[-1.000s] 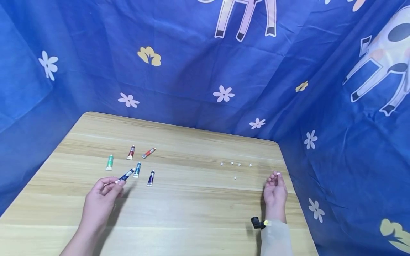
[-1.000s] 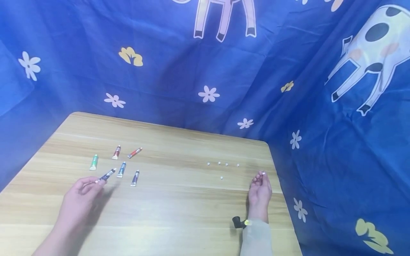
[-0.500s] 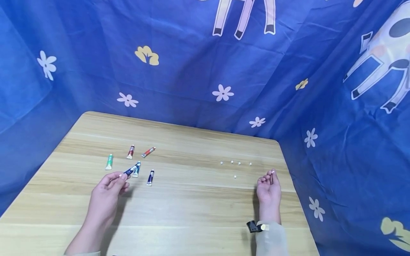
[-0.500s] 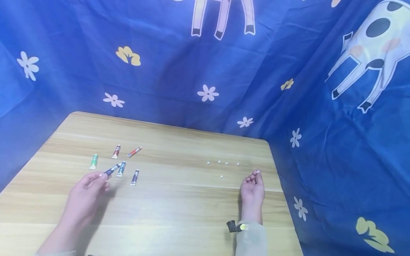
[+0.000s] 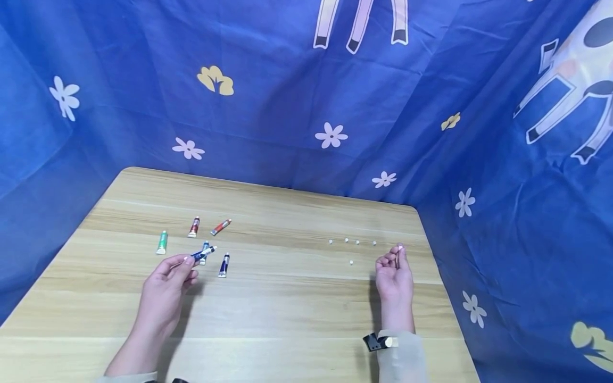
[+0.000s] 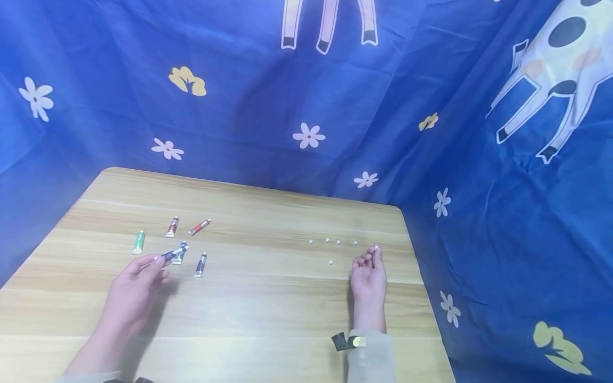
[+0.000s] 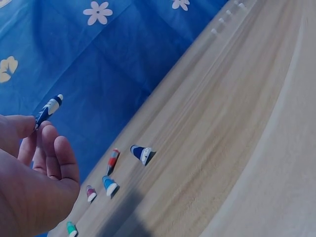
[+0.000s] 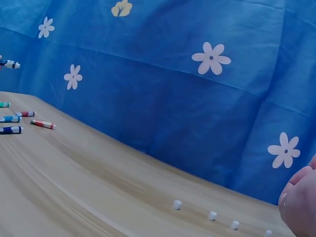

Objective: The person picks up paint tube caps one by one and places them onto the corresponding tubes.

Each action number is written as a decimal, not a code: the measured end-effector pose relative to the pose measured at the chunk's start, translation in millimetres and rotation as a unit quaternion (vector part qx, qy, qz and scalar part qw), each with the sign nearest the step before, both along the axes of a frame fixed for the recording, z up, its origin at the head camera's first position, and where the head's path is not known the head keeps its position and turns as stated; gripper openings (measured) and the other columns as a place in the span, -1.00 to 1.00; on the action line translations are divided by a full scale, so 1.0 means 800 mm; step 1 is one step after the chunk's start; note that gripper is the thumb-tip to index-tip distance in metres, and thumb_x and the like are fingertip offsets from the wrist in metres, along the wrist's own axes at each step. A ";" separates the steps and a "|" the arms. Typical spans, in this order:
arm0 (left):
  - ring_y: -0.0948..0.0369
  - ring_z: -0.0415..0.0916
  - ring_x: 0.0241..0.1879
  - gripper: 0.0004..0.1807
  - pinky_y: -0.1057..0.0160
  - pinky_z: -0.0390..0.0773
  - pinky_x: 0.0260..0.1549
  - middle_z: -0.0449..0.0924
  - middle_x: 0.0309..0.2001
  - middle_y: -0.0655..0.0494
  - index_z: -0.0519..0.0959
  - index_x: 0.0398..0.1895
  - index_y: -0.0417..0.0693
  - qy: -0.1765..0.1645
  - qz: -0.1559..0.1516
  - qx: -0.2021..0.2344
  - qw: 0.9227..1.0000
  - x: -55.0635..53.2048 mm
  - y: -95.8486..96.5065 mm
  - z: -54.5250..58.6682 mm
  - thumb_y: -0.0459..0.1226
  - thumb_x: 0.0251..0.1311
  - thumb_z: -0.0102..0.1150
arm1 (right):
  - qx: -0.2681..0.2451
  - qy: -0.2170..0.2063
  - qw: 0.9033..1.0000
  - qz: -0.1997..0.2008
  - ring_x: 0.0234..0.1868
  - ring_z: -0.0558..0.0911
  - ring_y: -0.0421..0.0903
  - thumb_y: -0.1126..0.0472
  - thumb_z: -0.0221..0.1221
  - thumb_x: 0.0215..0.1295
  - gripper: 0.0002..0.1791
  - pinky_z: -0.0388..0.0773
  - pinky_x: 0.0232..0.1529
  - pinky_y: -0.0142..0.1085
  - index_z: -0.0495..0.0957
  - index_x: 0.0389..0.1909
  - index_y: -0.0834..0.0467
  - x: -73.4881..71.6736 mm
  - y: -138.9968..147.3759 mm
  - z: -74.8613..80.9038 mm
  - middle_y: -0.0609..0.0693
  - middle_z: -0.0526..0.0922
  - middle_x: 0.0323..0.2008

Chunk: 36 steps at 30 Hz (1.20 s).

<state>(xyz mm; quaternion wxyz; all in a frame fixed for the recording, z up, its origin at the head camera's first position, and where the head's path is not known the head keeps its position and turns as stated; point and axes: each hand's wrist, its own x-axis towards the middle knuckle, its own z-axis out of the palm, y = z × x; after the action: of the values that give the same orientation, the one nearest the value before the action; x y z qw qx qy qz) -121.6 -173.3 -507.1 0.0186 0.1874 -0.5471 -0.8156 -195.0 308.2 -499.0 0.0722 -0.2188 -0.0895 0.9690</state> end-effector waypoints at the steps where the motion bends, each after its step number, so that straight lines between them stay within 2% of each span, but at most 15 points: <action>1: 0.39 0.67 -0.24 -0.95 0.47 0.72 -0.11 0.77 -0.20 0.33 0.65 -0.05 0.08 0.000 -0.001 0.003 1.000 -0.001 0.001 0.000 -0.23 0.53 0.30 | 0.000 0.003 1.000 0.003 -0.41 0.52 -0.16 0.10 0.10 0.65 -0.81 0.36 -0.30 -0.39 0.60 -0.08 0.12 0.001 -0.002 0.000 -0.03 0.69 -0.35; 8: 0.40 0.66 -0.25 -0.97 0.47 0.72 -0.12 0.76 -0.21 0.31 0.66 -0.07 0.08 -0.003 0.000 0.011 1.000 -0.006 0.006 0.002 -0.21 0.54 0.28 | 0.005 -0.004 1.000 0.005 -0.41 0.59 -0.16 0.12 0.07 0.68 -0.80 0.46 -0.29 -0.40 0.60 -0.02 0.13 0.004 -0.014 0.001 -0.03 0.72 -0.35; 13: 0.40 0.67 -0.27 -0.98 0.47 0.71 -0.14 0.77 -0.24 0.32 0.67 -0.09 0.09 -0.004 0.003 0.019 1.000 -0.008 0.011 0.003 -0.22 0.54 0.28 | 0.016 -0.017 1.000 0.007 -0.40 0.59 -0.18 0.16 0.13 0.65 -0.85 0.46 -0.28 -0.41 0.60 0.03 0.11 0.005 -0.020 -0.001 -0.04 0.74 -0.32; 19: 0.40 0.65 -0.26 -0.97 0.47 0.71 -0.14 0.76 -0.23 0.31 0.69 -0.09 0.09 0.001 0.002 0.025 1.000 -0.011 0.015 0.003 -0.23 0.53 0.29 | 0.030 -0.014 0.999 0.006 -0.38 0.58 -0.19 0.17 0.16 0.63 -0.87 0.46 -0.27 -0.42 0.59 0.03 0.11 0.007 -0.030 -0.003 -0.04 0.74 -0.33; 26: 0.39 0.65 -0.27 -0.98 0.47 0.71 -0.16 0.74 -0.24 0.30 0.69 -0.10 0.06 0.017 0.002 0.029 0.999 -0.016 0.021 0.004 -0.26 0.52 0.31 | 0.126 -0.003 0.992 0.000 -0.39 0.61 -0.21 0.22 0.17 0.63 -0.84 0.53 -0.30 -0.44 0.65 -0.19 0.16 0.009 -0.042 -0.002 -0.03 0.73 -0.36; 31: 0.39 0.65 -0.26 -0.98 0.47 0.71 -0.15 0.76 -0.22 0.31 0.69 -0.11 0.07 0.018 -0.003 0.031 0.999 -0.016 0.023 0.004 -0.26 0.52 0.30 | 0.181 0.001 0.983 -0.009 -0.38 0.59 -0.22 0.25 0.15 0.64 -0.82 0.54 -0.32 -0.46 0.66 -0.22 0.17 0.009 -0.047 -0.002 -0.03 0.70 -0.36; 36: 0.39 0.65 -0.26 -0.98 0.46 0.71 -0.13 0.77 -0.20 0.30 0.69 -0.11 0.08 0.020 -0.009 0.033 0.999 -0.017 0.026 0.003 -0.26 0.52 0.30 | 0.206 -0.010 0.979 -0.005 -0.39 0.59 -0.22 0.25 0.20 0.61 -0.84 0.55 -0.33 -0.47 0.68 -0.22 0.18 0.009 -0.051 -0.004 -0.04 0.71 -0.36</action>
<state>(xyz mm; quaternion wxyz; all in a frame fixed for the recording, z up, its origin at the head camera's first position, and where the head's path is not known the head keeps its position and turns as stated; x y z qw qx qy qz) -134.8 -152.4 -504.5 0.0164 0.1664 -0.5207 -0.8372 -188.1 267.1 -502.1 0.1201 -0.2093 -0.2865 0.9272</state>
